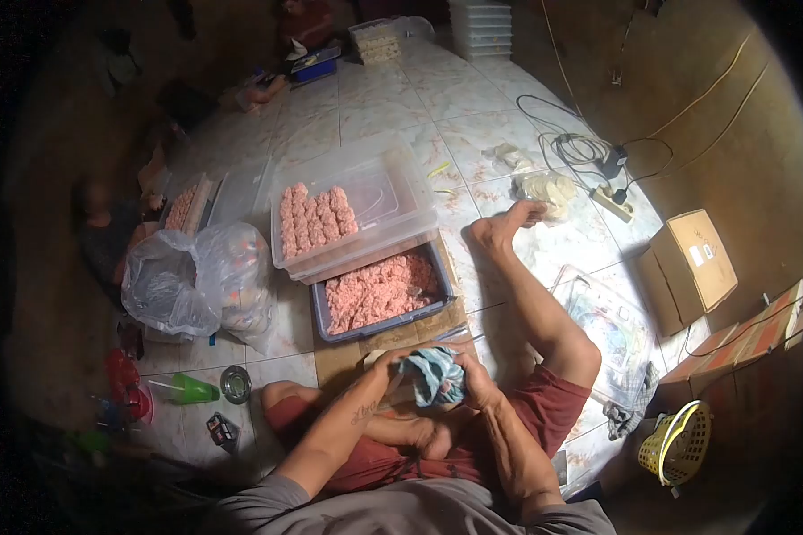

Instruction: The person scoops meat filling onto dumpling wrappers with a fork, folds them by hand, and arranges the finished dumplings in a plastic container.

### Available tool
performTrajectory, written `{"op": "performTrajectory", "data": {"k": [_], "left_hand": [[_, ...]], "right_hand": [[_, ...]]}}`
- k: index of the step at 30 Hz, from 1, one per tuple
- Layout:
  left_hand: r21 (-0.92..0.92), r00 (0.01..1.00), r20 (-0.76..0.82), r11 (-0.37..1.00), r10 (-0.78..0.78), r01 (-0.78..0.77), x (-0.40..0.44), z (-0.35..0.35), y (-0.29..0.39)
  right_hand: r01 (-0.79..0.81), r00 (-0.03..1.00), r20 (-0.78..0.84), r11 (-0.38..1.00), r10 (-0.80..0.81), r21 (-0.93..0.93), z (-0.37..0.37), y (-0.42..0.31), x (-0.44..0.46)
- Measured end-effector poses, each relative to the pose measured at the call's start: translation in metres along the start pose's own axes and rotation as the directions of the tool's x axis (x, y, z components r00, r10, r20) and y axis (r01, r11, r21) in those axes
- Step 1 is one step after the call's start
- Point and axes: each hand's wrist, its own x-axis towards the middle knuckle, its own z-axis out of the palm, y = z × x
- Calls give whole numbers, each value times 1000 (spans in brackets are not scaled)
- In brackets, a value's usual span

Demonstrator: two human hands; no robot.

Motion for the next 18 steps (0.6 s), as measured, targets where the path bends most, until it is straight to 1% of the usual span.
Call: {"op": "performTrajectory", "data": {"k": [1,2,3,5,6,7,8,9,10,11,12,13,14,15,16,17,18], "left_hand": [[-26,999,41,999,-20,21,2,-3,5],[-52,996,77,998,-41,45,4,-5,9],[-68,993,106,995,-60,68,5,-10,14],[-109,985,150,988,-89,106,10,-20,13],[-121,985,147,986,-92,111,11,-28,8],[-114,991,113,990,-67,80,14,-39,-7],[-11,992,53,993,118,-118,30,-66,-54],[34,957,-140,967,254,-252,14,-59,-73],[29,958,-145,969,248,-246,12,-54,-76],[220,924,-251,947,288,-235,12,-42,-62],[402,874,-340,894,346,-197,16,-29,-48],[563,813,-410,816,413,-130,17,-11,-26],[696,746,-459,717,482,-36,16,6,-9],[799,672,-482,597,562,74,13,17,11],[838,733,-465,514,496,183,6,27,21],[832,739,-469,522,483,187,-3,34,29],[727,767,-469,685,439,51,-11,34,39]], "right_hand": [[-29,999,-33,999,30,37,-12,3,3],[-34,997,-70,999,35,20,-17,4,1],[-33,997,-69,999,34,20,-23,2,0],[48,999,1,989,-49,-138,-16,-10,-19],[61,998,36,988,-56,-143,-31,-7,-13],[74,995,70,986,-64,-146,-45,-4,-7],[227,972,105,947,-208,-226,-31,-8,-12],[371,928,151,879,-340,-301,-17,-10,-14],[441,885,93,755,-457,-485,-8,-4,-7],[331,885,4,622,-466,-709,12,-4,-10],[364,787,49,399,-615,-842,11,3,1],[342,672,127,154,-730,-927,6,9,9],[241,746,114,106,-656,-965,6,-2,9],[148,781,95,35,-617,-988,-4,-5,14],[21,779,-13,47,-627,-999,-3,-8,15],[-107,762,-119,56,-636,-993,-1,-12,15],[-156,758,-182,96,-626,-983,-2,-21,10]]}}
